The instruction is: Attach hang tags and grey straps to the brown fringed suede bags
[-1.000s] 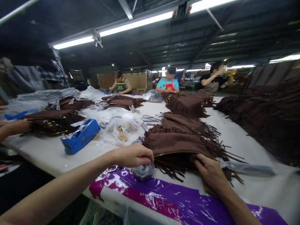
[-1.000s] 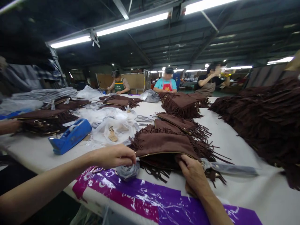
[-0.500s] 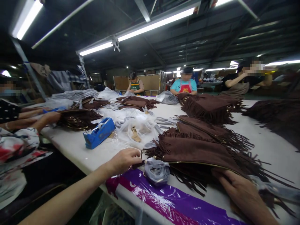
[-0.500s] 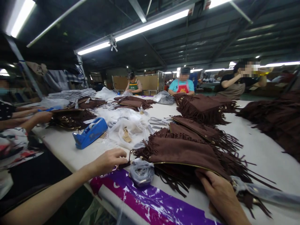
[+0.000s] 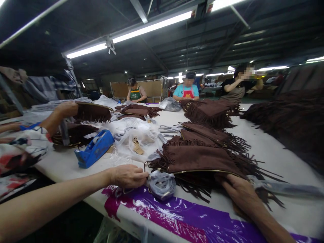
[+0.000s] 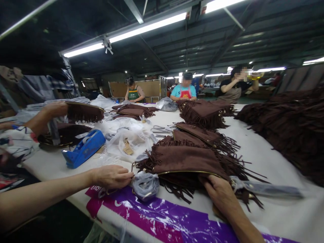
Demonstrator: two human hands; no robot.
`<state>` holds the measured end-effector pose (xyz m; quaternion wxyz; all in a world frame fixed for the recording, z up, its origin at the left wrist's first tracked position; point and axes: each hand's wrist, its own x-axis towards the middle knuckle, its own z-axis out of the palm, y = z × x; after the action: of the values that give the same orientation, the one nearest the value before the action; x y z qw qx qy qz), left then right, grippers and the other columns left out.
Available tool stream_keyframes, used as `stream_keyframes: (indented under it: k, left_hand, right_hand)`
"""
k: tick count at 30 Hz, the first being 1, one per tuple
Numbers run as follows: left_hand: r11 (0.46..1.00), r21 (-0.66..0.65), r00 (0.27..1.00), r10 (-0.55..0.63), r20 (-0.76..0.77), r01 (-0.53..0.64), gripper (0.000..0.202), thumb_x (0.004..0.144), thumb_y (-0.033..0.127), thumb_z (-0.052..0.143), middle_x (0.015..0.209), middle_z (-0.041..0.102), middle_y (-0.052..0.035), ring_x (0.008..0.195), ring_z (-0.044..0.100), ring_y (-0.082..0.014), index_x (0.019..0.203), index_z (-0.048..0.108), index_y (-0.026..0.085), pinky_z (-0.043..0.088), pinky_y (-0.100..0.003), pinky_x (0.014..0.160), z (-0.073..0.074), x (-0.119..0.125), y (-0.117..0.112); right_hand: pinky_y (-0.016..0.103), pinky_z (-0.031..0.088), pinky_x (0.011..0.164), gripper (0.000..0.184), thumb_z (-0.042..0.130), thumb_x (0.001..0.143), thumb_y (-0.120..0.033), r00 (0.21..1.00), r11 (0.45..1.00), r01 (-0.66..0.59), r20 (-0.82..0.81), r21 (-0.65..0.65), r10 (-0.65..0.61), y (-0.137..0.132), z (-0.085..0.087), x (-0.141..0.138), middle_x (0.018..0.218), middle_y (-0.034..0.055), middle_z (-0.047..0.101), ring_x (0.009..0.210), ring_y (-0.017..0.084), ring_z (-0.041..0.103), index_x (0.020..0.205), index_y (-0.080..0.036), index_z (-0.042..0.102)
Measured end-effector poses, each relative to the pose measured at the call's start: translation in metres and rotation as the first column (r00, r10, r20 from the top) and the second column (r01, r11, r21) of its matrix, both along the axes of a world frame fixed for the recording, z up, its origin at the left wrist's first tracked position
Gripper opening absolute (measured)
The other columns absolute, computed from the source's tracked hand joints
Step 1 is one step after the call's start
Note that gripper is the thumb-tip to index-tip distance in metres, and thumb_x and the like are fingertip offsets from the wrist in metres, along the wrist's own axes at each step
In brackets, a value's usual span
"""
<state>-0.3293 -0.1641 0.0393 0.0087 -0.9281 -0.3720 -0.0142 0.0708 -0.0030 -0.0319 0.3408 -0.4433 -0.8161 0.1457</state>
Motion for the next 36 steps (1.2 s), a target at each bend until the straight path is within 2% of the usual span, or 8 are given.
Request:
stream_keyframes:
  k: [4,7,10,14,17,21,27,36]
  left_hand:
    - [0.995,0.098,0.998,-0.025,0.06,0.02,0.024,0.092,0.011,0.041,0.104,0.064,-0.0098,0.083,0.055,-0.0177,0.088,0.063,0.02,0.046,-0.03,0.076,0.007,0.031,-0.009]
    - [0.991,0.029,0.912,0.108,0.396,-0.131,0.021,0.092,0.018,0.041,0.118,0.059,-0.0104,0.101,0.055,-0.0218,0.094,0.062,0.021,0.046,-0.034,0.087,0.034,0.061,-0.023]
    - [0.921,-0.32,0.577,0.389,0.718,-0.224,0.025,0.096,0.032,0.038,0.107,0.062,-0.0097,0.094,0.06,-0.0206,0.097,0.059,0.019,0.049,-0.032,0.081,0.066,0.097,-0.026]
    - [0.751,-0.656,0.256,0.622,0.74,0.07,0.024,0.093,0.042,0.037,0.074,0.058,-0.0013,0.051,0.054,-0.0117,0.089,0.044,0.019,0.044,-0.024,0.05,0.076,0.15,0.004]
    - [0.766,-0.642,0.406,0.583,0.703,0.012,0.019,0.091,0.034,0.038,0.062,0.051,0.0022,0.046,0.046,-0.0098,0.079,0.041,0.019,0.038,-0.021,0.049,0.055,0.18,0.038]
    - [0.89,-0.262,0.722,0.456,0.52,-0.373,0.018,0.09,0.025,0.043,0.066,0.054,-0.0001,0.063,0.052,-0.0134,0.073,0.045,0.019,0.035,-0.023,0.059,0.024,0.201,0.076]
    - [0.783,-0.18,0.679,0.61,0.408,-0.595,0.019,0.094,0.025,0.04,0.072,0.062,-0.002,0.068,0.059,-0.0154,0.081,0.052,0.019,0.036,-0.024,0.061,0.005,0.216,0.099]
    - [0.824,-0.027,0.759,0.533,0.374,-0.566,0.022,0.096,0.022,0.039,0.09,0.071,-0.0046,0.084,0.067,-0.0212,0.1,0.06,0.022,0.043,-0.027,0.069,-0.006,0.23,0.091]
  right_hand:
    - [0.037,0.049,0.076,0.031,0.043,0.081,-0.037,0.999,0.999,-0.04,-0.025,-0.022,0.04,-0.008,0.009,-0.004,0.079,0.0094,0.073,0.08,0.027,0.067,0.073,-0.021,0.068]
    - [0.037,0.048,0.078,0.03,0.044,0.082,-0.033,0.998,0.998,-0.053,-0.037,-0.038,0.051,-0.009,0.012,-0.006,0.08,0.0093,0.073,0.082,0.026,0.066,0.076,-0.019,0.07]
    - [0.036,0.048,0.077,0.029,0.046,0.082,-0.032,0.998,0.998,-0.052,-0.044,-0.034,0.05,-0.01,0.012,-0.007,0.082,0.0088,0.074,0.081,0.026,0.066,0.079,-0.019,0.072]
    - [0.036,0.047,0.078,0.027,0.048,0.083,-0.031,0.99,0.989,-0.115,-0.095,-0.093,0.106,-0.014,0.015,-0.006,0.085,0.0072,0.075,0.083,0.025,0.066,0.083,-0.02,0.073]
    - [0.032,0.046,0.075,0.023,0.05,0.083,-0.03,0.972,0.962,-0.212,-0.138,-0.171,0.19,-0.02,0.022,-0.004,0.08,0.0039,0.073,0.08,0.023,0.065,0.077,-0.021,0.071]
    - [0.027,0.043,0.068,0.021,0.054,0.082,-0.031,0.95,0.933,-0.279,-0.207,-0.227,0.233,-0.024,0.031,0.001,0.07,0.0,0.067,0.071,0.019,0.06,0.071,-0.019,0.066]
    - [0.026,0.041,0.067,0.021,0.055,0.083,-0.031,0.9,0.879,-0.384,-0.327,-0.282,0.288,-0.021,0.038,0.005,0.067,-0.0013,0.062,0.07,0.016,0.055,0.068,-0.018,0.062]
    - [0.027,0.042,0.067,0.023,0.063,0.078,-0.036,0.844,0.844,-0.409,-0.495,-0.346,0.206,-0.014,0.033,0.004,0.065,0.0001,0.064,0.067,0.016,0.056,0.066,-0.016,0.064]
